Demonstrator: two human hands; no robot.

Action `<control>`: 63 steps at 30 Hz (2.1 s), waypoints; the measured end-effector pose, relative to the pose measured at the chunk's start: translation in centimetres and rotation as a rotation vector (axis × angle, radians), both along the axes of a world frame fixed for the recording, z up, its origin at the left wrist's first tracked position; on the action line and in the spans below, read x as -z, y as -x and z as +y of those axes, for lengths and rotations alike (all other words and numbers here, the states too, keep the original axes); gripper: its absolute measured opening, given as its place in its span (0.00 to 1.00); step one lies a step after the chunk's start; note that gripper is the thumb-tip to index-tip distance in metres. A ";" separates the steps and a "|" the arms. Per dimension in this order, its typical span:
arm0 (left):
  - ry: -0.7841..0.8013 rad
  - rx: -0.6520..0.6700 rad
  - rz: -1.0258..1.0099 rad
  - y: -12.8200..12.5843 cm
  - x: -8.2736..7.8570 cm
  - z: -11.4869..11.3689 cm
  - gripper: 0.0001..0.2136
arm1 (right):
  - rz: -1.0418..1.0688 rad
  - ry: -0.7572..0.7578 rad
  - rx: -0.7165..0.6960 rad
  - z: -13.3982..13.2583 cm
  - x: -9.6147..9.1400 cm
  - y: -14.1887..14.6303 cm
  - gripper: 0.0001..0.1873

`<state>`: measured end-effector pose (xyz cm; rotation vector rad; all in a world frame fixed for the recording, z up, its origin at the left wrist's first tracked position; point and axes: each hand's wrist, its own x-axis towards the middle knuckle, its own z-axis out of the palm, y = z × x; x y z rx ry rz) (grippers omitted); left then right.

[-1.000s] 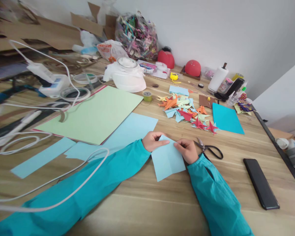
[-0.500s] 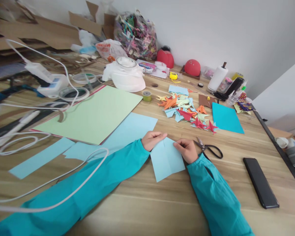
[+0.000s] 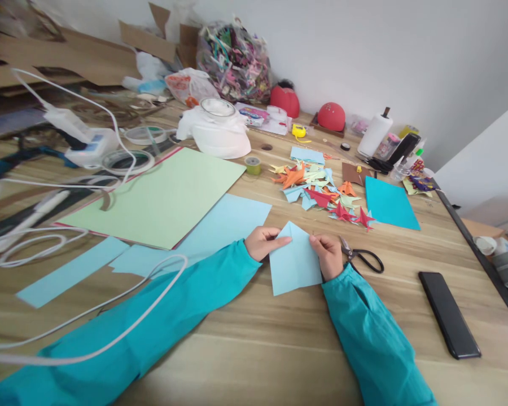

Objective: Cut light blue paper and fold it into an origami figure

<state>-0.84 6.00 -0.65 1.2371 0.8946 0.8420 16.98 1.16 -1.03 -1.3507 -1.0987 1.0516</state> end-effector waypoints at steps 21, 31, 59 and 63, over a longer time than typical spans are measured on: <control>-0.265 0.280 0.083 0.0 2.0 -0.1 0.15 | 0.032 0.054 -0.181 0.0 -0.5 0.1 0.16; -0.178 0.279 0.001 0.9 1.2 0.3 0.09 | 0.244 0.133 0.019 0.1 -0.6 0.0 0.16; -0.389 -0.202 0.137 0.1 1.8 0.0 0.09 | -0.244 -0.096 0.105 -0.1 0.5 0.1 0.18; -0.942 -0.219 0.362 0.6 2.3 0.2 0.07 | -0.541 -0.124 0.021 0.0 1.1 0.0 0.15</control>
